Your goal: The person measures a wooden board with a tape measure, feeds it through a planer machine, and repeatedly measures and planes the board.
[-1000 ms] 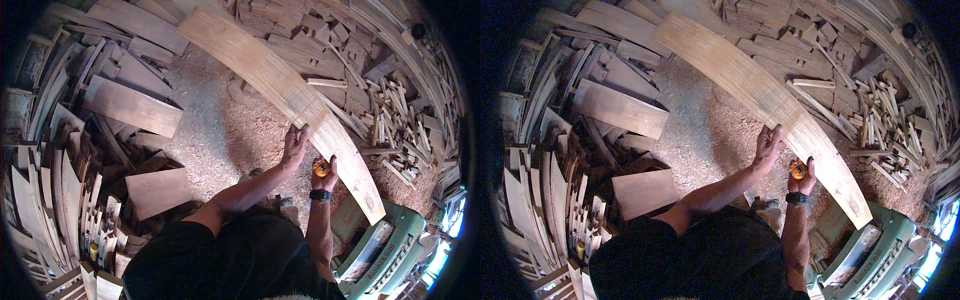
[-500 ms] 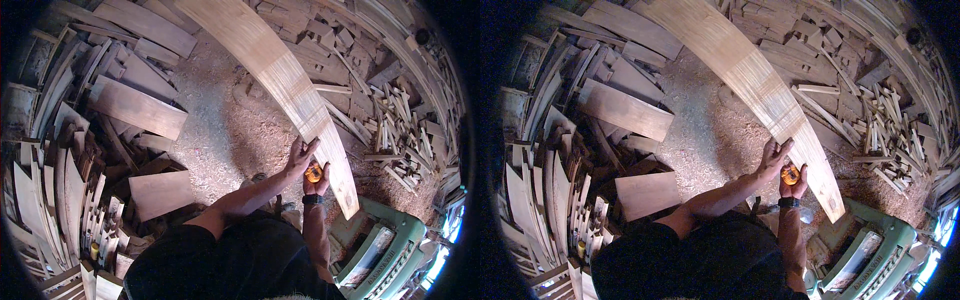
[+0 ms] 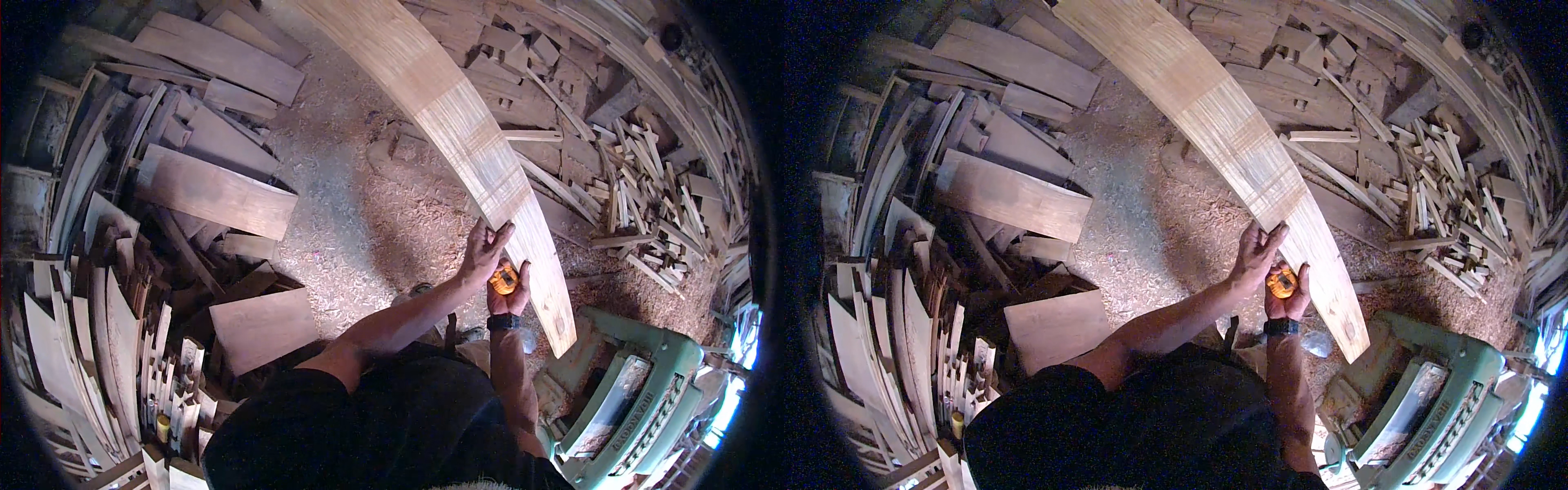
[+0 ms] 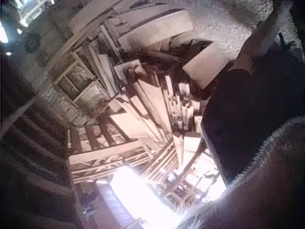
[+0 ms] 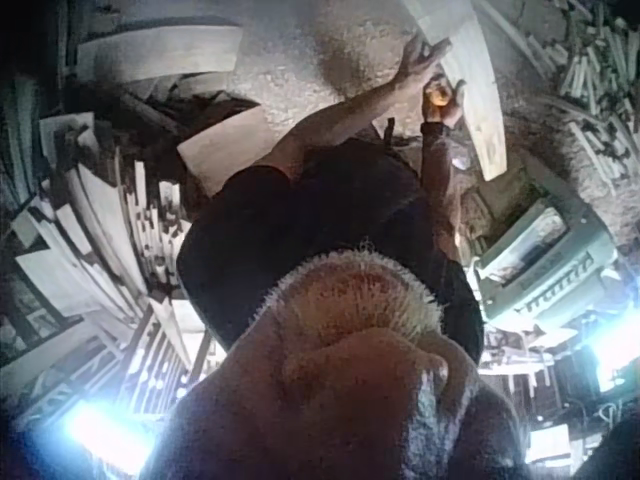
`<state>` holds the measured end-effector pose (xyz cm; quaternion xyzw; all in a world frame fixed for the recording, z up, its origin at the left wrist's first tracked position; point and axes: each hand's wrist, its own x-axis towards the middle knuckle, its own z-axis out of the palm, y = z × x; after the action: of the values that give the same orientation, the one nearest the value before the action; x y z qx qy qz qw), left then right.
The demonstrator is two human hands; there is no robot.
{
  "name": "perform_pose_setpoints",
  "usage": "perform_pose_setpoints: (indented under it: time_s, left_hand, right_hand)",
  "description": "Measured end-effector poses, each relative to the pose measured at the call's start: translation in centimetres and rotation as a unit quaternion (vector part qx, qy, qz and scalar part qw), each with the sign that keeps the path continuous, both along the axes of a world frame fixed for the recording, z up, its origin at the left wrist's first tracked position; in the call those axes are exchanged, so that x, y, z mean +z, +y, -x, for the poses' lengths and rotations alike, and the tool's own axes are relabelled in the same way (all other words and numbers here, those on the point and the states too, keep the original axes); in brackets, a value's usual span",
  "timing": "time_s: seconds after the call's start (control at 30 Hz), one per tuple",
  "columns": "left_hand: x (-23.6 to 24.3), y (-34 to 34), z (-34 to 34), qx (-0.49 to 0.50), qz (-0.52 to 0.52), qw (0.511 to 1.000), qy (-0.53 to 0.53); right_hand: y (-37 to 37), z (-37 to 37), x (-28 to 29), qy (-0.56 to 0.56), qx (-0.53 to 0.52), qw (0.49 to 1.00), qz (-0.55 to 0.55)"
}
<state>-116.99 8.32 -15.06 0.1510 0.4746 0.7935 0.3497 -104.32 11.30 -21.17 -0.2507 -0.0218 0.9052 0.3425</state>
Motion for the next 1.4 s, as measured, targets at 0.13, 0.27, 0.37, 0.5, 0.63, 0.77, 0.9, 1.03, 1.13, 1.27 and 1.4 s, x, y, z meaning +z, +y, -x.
perform_pose_setpoints:
  time_s: [0.13, 0.27, 0.37, 0.5, 0.63, 0.77, 0.9, 1.03, 1.13, 1.27, 1.4]
  left_hand:
    - [0.8, -0.7, -0.6, -0.047, 0.044, 0.998, -0.023]
    - [0.2, -0.7, -0.9, -0.067, 0.047, 0.995, -0.052]
    - [-1.2, -0.6, -0.9, -0.06, 0.003, 0.998, -0.037]
    - [-1.8, -0.5, -0.8, -0.071, 0.026, 0.997, -0.034]
    - [0.9, -0.7, -0.3, -0.106, 0.019, 0.991, -0.085]
    - [-0.6, -0.6, 0.0, -0.117, -0.001, 0.987, -0.109]
    - [-1.3, -0.4, -0.1, -0.127, -0.069, 0.983, -0.118]
    - [-1.0, -0.4, -0.4, -0.124, -0.04, 0.979, -0.156]
    - [-1.1, -0.5, -0.4, -0.125, -0.027, 0.979, -0.159]
    - [-1.6, -0.5, -0.6, -0.125, 0.012, 0.977, -0.173]
    - [-1.6, -0.3, -2.2, -0.119, 0.001, 0.967, -0.223]
  right_hand:
    - [-0.1, 0.2, 0.4, -0.003, -0.007, 1.0, 0.017]
    - [-0.6, -0.3, 0.5, -0.003, -0.011, 1.0, -0.022]
    - [-0.8, -0.3, 0.6, -0.029, -0.042, 0.998, -0.025]
    - [-0.6, -0.8, -0.1, -0.046, -0.049, 0.998, -0.012]
    - [-0.4, -0.5, 0.7, -0.063, -0.076, 0.995, -0.017]
    - [-0.7, 0.7, 3.3, -0.066, -0.098, 0.993, -0.021]
    - [-0.9, 0.5, 4.3, -0.072, -0.108, 0.991, -0.037]
    - [-0.8, -0.1, 4.3, -0.096, -0.111, 0.989, -0.03]
    - [-0.9, -0.1, 4.6, -0.112, -0.124, 0.985, -0.041]
    - [-0.9, -0.4, 4.3, -0.12, -0.114, 0.986, -0.038]
    - [-1.5, 0.2, 4.6, -0.121, -0.121, 0.984, -0.048]
